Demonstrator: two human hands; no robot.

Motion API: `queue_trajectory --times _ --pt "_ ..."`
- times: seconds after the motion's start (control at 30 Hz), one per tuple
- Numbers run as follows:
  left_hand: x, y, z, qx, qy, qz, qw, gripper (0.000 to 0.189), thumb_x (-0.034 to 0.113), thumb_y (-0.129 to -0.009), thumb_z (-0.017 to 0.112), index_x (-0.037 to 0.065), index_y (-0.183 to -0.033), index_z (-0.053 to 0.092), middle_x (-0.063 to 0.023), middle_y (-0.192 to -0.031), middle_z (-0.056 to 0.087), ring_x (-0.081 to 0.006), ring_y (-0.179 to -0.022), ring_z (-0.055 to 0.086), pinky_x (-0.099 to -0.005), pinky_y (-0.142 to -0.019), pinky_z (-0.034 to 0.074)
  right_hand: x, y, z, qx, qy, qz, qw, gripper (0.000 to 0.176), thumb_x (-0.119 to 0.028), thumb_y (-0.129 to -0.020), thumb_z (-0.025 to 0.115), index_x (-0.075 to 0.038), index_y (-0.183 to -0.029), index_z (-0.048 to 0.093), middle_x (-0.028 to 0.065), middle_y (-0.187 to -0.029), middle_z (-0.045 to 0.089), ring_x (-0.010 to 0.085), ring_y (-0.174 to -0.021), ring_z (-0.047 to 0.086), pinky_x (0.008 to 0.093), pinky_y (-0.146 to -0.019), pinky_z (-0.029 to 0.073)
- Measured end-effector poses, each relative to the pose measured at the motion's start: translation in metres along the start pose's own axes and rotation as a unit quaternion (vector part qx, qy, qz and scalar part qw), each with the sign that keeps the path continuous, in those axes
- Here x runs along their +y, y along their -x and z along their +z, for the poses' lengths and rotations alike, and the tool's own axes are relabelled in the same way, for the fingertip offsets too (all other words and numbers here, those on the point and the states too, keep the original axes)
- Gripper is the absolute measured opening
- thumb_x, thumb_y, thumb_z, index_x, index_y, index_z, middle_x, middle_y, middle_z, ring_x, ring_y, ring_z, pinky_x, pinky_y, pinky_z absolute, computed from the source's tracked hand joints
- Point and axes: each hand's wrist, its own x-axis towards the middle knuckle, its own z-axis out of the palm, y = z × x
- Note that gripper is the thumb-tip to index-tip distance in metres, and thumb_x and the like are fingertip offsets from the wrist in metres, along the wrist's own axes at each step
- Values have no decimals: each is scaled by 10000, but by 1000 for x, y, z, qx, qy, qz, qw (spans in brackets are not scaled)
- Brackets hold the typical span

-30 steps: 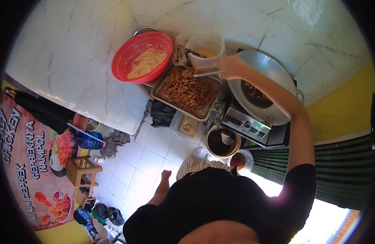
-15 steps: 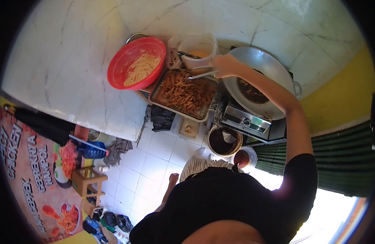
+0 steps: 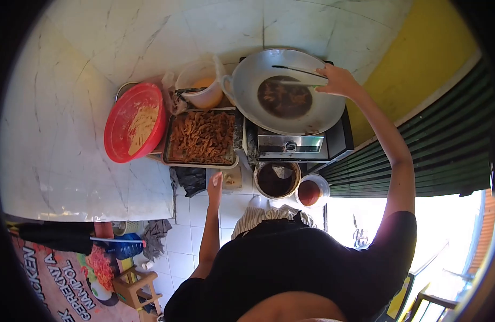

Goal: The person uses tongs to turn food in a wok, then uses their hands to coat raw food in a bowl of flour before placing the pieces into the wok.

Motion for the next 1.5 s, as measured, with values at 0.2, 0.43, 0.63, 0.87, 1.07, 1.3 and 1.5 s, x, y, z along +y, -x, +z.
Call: queue_trajectory --times 0.2,0.43,0.63,0.87,1.07,1.3,1.5 --pt "92 -46 49 -30 47 -2 998 412 294 -819 506 -8 -1092 444 -139 -1097 461 -230 -1020 448 -321 -852 354 25 29 33 -65 -11 42 997 694 -395 -491 686 -94 -1090 505 157 -897 496 302 -809 529 370 -685 430" --pt "99 -58 73 -18 41 -26 999 567 381 -735 596 37 -1142 404 -135 -1138 407 -254 -1028 424 -381 -840 336 23 32 65 -79 -44 40 995 744 -418 -449 708 -47 -1062 510 163 -906 491 307 -846 515 364 -702 431" --pt "99 -60 69 -14 83 -51 995 575 307 -694 664 22 -1130 420 -142 -1112 421 -227 -1013 434 -332 -846 357 27 11 88 -55 -69 59 994 683 -407 -456 709 -21 -993 537 180 -877 527 312 -823 534 371 -696 434" --pt "91 -60 70 -18 84 -45 995 543 325 -700 653 58 -1118 433 -112 -1086 444 -231 -990 443 -349 -821 353 37 -10 104 -38 -111 49 992 475 -331 -501 699 -16 -841 601 170 -739 590 308 -722 570 364 -661 442" --pt "88 -61 71 -14 80 -44 996 535 318 -703 652 55 -1116 436 -97 -1098 446 -224 -986 441 -344 -825 351 35 -7 116 -50 -108 51 991 389 -279 -547 683 -78 -875 622 170 -747 588 302 -722 569 369 -662 441" --pt "89 -62 69 -27 94 -47 994 537 311 -701 656 57 -1119 434 -97 -1102 444 -221 -990 439 -335 -825 351 23 9 103 -91 -98 52 990 458 -305 -567 671 -71 -946 568 170 -800 514 323 -780 518 390 -679 407" --pt "92 -62 69 -27 81 -41 996 529 309 -702 654 54 -1112 440 -95 -1088 453 -214 -971 449 -332 -816 353 16 31 91 -73 -13 -33 997 425 -264 -594 648 -107 -982 579 145 -813 511 305 -765 540 374 -674 438"
